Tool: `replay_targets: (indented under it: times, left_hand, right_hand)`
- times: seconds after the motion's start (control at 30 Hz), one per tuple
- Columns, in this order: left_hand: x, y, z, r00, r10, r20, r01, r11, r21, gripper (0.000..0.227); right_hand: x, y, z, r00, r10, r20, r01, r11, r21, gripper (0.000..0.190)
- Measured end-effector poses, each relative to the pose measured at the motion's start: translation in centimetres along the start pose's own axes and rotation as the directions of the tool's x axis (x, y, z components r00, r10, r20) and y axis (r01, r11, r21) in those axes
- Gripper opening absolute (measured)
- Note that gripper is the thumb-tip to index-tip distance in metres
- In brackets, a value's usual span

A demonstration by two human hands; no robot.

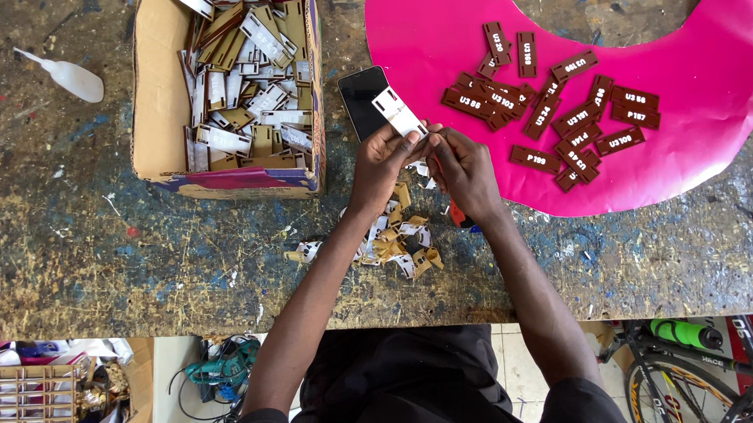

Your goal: The person picks small rectangular cardboard pieces from a box, trims their edges with a red utility knife, and places the finished pieces on a pink mat. The person repeats this process for several pieces, discarding the trimmed scraps onto the table.

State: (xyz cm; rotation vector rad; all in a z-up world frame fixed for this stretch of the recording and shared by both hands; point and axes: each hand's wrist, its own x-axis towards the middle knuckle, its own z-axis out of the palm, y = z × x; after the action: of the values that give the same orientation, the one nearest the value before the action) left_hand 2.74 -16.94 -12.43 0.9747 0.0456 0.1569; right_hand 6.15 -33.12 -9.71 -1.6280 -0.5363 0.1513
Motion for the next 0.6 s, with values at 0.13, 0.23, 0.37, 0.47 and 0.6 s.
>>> replay_targets:
  times: [0.13, 0.23, 0.37, 0.47, 0.6]
  left_hand:
    - [-0.4, 1.1, -0.1, 1.000, 0.019, 0.019, -0.020, 0.998, 0.063, 0.039]
    - [-0.2, 0.7, -0.7, 1.000, 0.022, 0.021, -0.024, 0.994, 0.102, 0.039]
    - [-0.7, 1.4, 0.7, 0.999, 0.022, 0.023, -0.024, 0.994, 0.103, 0.042]
    - [-0.6, 1.6, 0.9, 1.000, 0.007, -0.009, -0.006, 0.997, 0.072, 0.042]
    - [-0.7, 1.2, 0.8, 1.000, -0.002, -0.017, 0.003, 0.997, 0.074, 0.044]
  right_hand:
    - [-0.1, -1.6, 0.2, 0.999, 0.055, -0.003, -0.055, 0.998, 0.011, 0.034]
    - [0.1, -1.8, 0.0, 0.998, 0.064, 0.023, -0.064, 0.998, -0.008, 0.032]
    - [0.2, -0.4, -0.7, 0.999, 0.012, 0.052, -0.009, 0.999, -0.046, 0.029]
    - [0.3, -1.6, -0.6, 0.999, -0.025, 0.048, 0.028, 0.997, -0.067, 0.033]
    - [0.1, -2.1, -0.5, 0.998, -0.011, 0.054, 0.013, 0.998, -0.053, 0.032]
